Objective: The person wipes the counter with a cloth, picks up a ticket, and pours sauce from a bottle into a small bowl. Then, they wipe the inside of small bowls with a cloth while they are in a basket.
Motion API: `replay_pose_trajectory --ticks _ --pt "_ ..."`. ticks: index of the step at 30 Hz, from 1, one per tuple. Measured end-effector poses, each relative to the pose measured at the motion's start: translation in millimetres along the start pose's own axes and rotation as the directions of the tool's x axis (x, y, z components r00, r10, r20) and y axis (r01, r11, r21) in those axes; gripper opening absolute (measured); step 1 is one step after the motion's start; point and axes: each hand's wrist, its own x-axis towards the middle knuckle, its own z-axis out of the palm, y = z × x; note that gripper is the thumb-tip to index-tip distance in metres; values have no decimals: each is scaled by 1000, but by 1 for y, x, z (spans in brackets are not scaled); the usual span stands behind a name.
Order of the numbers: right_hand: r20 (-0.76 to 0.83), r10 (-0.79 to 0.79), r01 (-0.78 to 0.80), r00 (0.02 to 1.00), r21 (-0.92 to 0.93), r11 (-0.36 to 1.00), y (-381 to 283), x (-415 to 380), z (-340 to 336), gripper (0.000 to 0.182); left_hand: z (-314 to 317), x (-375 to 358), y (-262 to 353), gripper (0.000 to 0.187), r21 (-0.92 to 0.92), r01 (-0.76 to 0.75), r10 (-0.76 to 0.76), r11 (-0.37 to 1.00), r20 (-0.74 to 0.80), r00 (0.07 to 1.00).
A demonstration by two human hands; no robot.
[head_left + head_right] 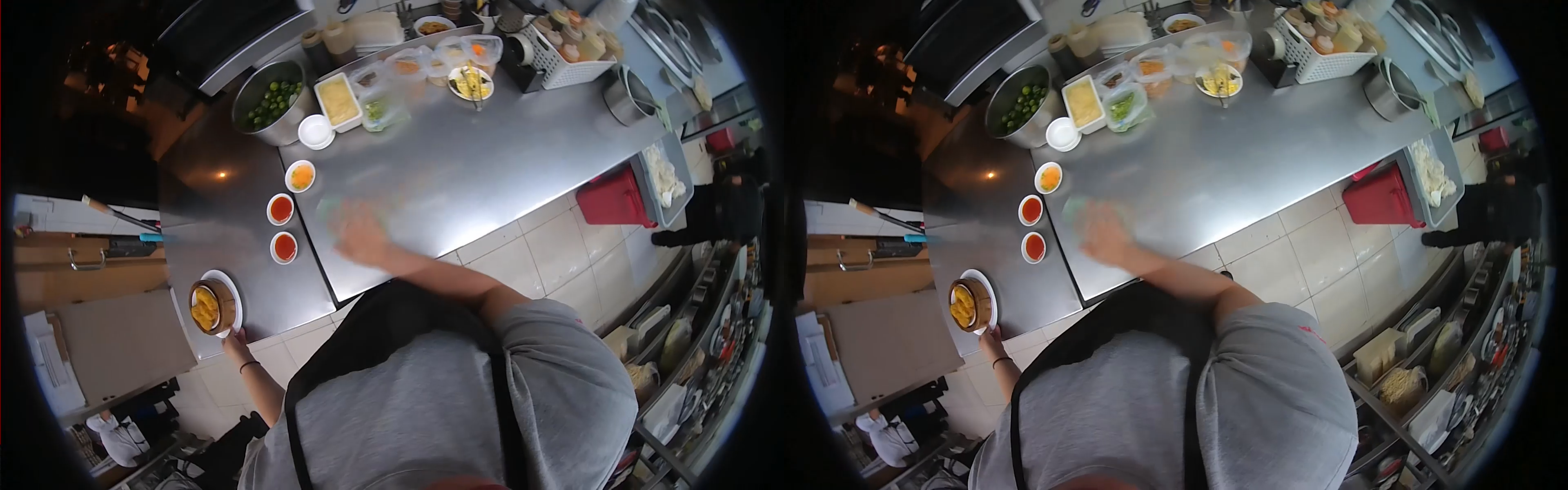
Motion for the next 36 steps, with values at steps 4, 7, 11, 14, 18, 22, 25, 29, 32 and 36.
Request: replay_pose_trajectory --ticks 4,7,11,14,18,22,25,29,32,36 --pt "-25 -214 216 976 147 965 16 -35 1 51 6 -2 -12 21 -16 -7 8 1000 43 999" --pt "-76 182 -185 980 -28 982 96 -48 -48 49 4 -23 -4 22 -3 39 -38 999 136 990" --pt "-447 495 -625 745 -210 752 259 -101 -94 50 2 -67 -3 24 -8 68 -68 998 11 998" --pt "-515 584 -756 628 -225 614 370 -149 -115 56 -9 -91 -9 23 64 66 -67 996 14 998" --pt "-512 645 -800 568 -156 580 406 -176 -150 57 -31 -112 -21 24 128 84 -93 988 66 993" --pt "-680 535 -714 502 23 699 414 -205 -165 49 -39 -152 -30 31 240 85 -92 967 21 995" --pt "-886 463 -450 -5 416 790 430 -273 -192 38 -70 -124 -47 38 283 176 -220 943 130 967" --pt "-449 807 -287 -384 888 358 441 -356 -135 21 -65 -139 -37 46 497 -45 -90 867 245 965" --pt "-258 894 -320 -367 937 139 428 -359 -84 21 -52 -146 -24 47 549 -23 -77 836 158 984" --pt "219 966 64 -140 975 -211 447 -324 7 26 -29 -154 3 46 475 55 -175 878 213 961"
